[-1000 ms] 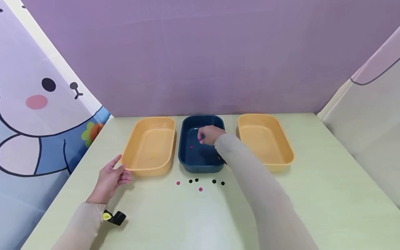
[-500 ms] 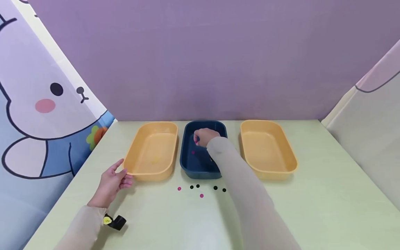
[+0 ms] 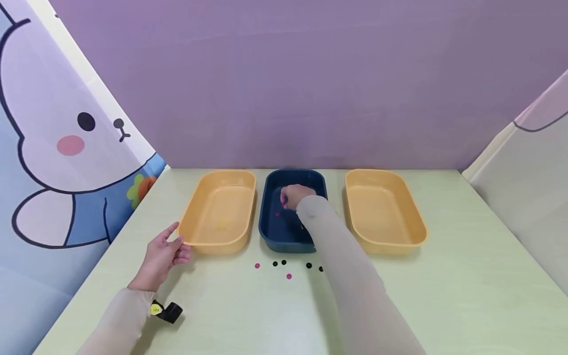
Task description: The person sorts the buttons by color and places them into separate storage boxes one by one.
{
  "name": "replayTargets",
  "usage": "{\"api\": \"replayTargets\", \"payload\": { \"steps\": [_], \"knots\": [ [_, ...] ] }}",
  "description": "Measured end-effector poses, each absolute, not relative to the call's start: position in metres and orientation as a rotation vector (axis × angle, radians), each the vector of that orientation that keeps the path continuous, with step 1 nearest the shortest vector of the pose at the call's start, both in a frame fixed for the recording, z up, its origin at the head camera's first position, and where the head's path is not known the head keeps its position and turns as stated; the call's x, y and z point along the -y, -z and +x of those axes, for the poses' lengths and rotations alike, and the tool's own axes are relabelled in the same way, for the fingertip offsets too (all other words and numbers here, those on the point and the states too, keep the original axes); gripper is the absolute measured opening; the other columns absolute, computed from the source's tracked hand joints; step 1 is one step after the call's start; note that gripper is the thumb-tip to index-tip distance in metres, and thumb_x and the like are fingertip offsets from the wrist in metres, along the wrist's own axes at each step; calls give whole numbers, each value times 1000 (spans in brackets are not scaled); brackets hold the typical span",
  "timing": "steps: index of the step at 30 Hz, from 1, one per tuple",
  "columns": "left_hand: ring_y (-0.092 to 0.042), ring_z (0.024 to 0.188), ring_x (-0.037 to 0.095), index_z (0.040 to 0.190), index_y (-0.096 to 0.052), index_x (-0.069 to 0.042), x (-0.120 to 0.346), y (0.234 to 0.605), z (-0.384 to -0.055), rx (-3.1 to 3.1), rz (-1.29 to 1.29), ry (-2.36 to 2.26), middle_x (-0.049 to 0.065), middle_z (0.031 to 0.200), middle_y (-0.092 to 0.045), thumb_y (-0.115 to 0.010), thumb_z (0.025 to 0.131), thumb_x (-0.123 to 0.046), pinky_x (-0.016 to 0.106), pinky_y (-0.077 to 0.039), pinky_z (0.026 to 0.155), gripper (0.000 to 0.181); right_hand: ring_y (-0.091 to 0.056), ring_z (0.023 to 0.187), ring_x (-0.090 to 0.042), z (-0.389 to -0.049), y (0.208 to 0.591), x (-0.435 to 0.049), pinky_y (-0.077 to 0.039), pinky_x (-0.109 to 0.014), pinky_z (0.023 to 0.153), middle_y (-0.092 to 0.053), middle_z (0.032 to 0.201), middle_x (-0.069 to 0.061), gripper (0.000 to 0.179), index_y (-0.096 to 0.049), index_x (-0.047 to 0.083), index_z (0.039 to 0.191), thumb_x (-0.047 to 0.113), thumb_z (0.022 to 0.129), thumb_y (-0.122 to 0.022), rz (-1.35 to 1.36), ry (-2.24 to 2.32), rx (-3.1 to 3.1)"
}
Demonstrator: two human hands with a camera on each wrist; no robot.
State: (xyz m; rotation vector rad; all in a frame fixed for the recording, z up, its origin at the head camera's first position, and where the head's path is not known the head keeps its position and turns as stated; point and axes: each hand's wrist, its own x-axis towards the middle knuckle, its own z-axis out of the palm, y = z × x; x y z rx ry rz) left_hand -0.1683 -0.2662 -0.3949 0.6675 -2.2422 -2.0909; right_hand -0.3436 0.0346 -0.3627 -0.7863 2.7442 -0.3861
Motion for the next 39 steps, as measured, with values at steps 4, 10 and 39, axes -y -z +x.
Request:
{"api": "replayTargets", "payload": {
  "steps": [4,10,39],
  "knots": [
    [-60,52,8,155,-11,-10,266,394,-168,2228,649,2089,-1,67,-64,-38,103,-7,20,-55,54,58,-54,85,-23,-347,369,-34,-46,-33,72,-62,97,-4,6,-63,15,87,11,89,-68,-793,395,-2736],
    [-60,52,10,154,-13,-9,260,398,-167,2243,672,2094,1,68,-64,-39,103,-6,21,-55,55,58,-54,82,-22,-347,379,-41,-48,-33,73,-61,90,-3,7,-64,14,84,10,87,-69,-799,346,-2688],
    [-60,51,9,154,-11,-9,259,394,-170,2212,638,2073,0,67,-64,-37,103,-5,20,-55,54,57,-56,90,-21,-350,360,-22,-50,-37,80,-64,104,-4,7,-66,14,95,13,88,-69,-799,244,-2681]
  ]
}}
